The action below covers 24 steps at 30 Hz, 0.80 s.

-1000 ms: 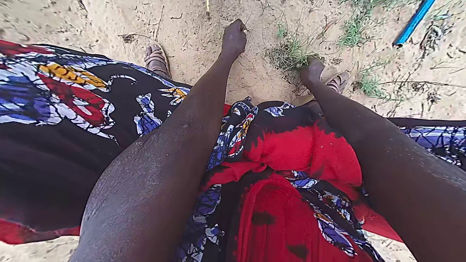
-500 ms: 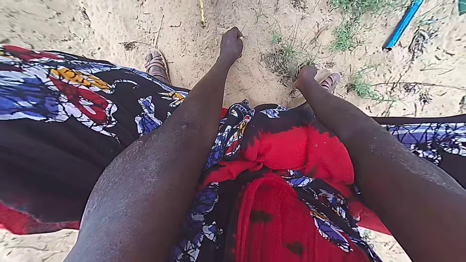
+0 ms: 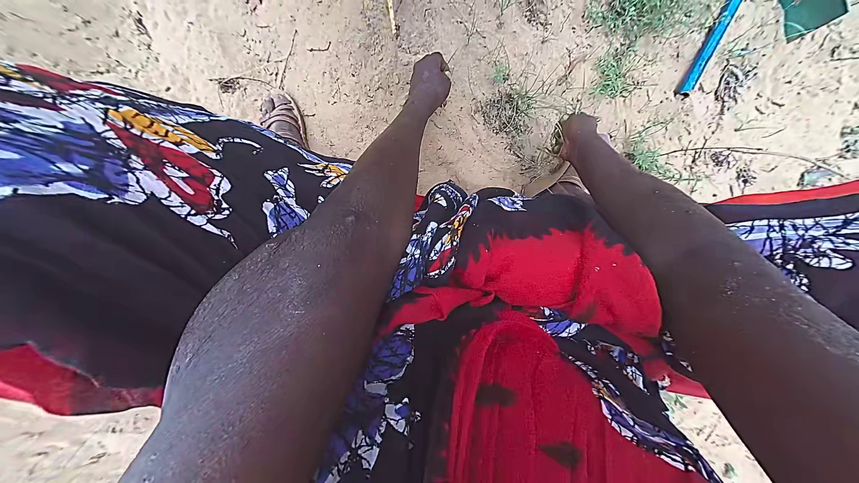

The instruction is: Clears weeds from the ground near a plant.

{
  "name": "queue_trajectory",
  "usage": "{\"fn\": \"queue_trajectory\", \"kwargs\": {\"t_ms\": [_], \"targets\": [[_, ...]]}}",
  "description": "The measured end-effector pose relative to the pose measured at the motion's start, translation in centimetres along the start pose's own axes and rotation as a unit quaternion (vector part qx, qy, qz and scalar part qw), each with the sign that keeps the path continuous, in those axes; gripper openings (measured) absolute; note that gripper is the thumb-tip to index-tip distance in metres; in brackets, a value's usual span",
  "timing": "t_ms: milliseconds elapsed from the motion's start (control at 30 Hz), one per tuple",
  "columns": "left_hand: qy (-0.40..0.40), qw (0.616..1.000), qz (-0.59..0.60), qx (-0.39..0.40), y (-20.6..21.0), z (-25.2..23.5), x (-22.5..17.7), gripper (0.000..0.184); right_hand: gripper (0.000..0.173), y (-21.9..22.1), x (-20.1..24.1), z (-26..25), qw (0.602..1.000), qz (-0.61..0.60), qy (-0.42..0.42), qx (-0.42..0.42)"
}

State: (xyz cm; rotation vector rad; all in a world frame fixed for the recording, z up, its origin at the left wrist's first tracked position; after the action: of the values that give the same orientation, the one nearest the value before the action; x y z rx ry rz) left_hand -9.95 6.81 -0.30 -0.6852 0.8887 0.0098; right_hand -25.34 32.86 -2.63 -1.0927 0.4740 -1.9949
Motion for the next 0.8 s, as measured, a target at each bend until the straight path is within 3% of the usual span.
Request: {"fn": "queue_trajectory", "kwargs": {"t_ms": [33, 167, 233, 333, 400, 500, 567, 600, 667, 800], "targets": [[0.009, 1.0, -0.008, 0.0, 0.0, 0.0, -0.1, 0.032, 0.019, -0.3, 0.1, -0.9, 0.999, -0.051, -0.004, -0.012], [0.026, 0.999, -0.015, 0.011, -0.5, 0.4, -0.7, 0.032, 0.015, -1.7, 0.3, -2.0, 0.985, -0.16, -0.055, 0.035], [0.032, 0.999, -0.018, 0.01, -0.9, 0.8, -0.7, 0.032, 0.024, -2.1, 0.1, -2.3, 0.987, -0.112, -0.078, 0.085], [0.036, 0.999, -0.038, 0.004, -1.4, 1.1, -0.4, 0.032, 0.034, -2.1, -0.2, -2.1, 0.975, 0.085, -0.124, 0.165], [0.032, 0.998, -0.046, 0.002, -1.7, 1.2, 0.2, 0.032, 0.034, -1.3, -0.1, -1.0, 0.924, 0.29, -0.151, 0.199], [0.03, 0.998, -0.056, -0.002, -1.8, 1.2, 0.5, 0.032, 0.038, 1.4, -0.9, 0.8, 0.757, 0.568, -0.21, 0.246], [0.034, 0.998, -0.06, 0.003, -1.7, 1.2, 0.2, 0.032, 0.055, 2.3, 0.0, 4.2, 0.73, 0.588, -0.232, 0.261], [0.039, 0.997, -0.062, 0.006, -1.6, 1.3, -0.1, 0.032, 0.058, 2.4, 1.4, 7.1, 0.717, 0.605, -0.202, 0.281], [0.052, 0.996, -0.075, 0.013, -1.5, 1.4, -0.4, 0.032, 0.048, 2.8, 2.8, 10.7, 0.71, 0.619, -0.179, 0.283], [0.063, 0.994, -0.09, 0.022, -1.2, 1.3, -0.7, 0.031, 0.034, 4.1, -0.2, 6.1, 0.697, 0.621, -0.213, 0.287]]}}
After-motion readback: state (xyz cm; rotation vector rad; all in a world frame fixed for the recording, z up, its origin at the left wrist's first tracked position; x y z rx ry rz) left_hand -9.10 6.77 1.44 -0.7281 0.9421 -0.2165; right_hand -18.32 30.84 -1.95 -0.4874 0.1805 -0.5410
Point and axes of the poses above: each hand's wrist, its own z-axis away from the middle knuckle, its own y-axis out of the palm, x = y × z, the point moved 4 cm from there along -z, towards the middle knuckle, and after that the axes turned 1 degree about x, right-handed, at the moved point
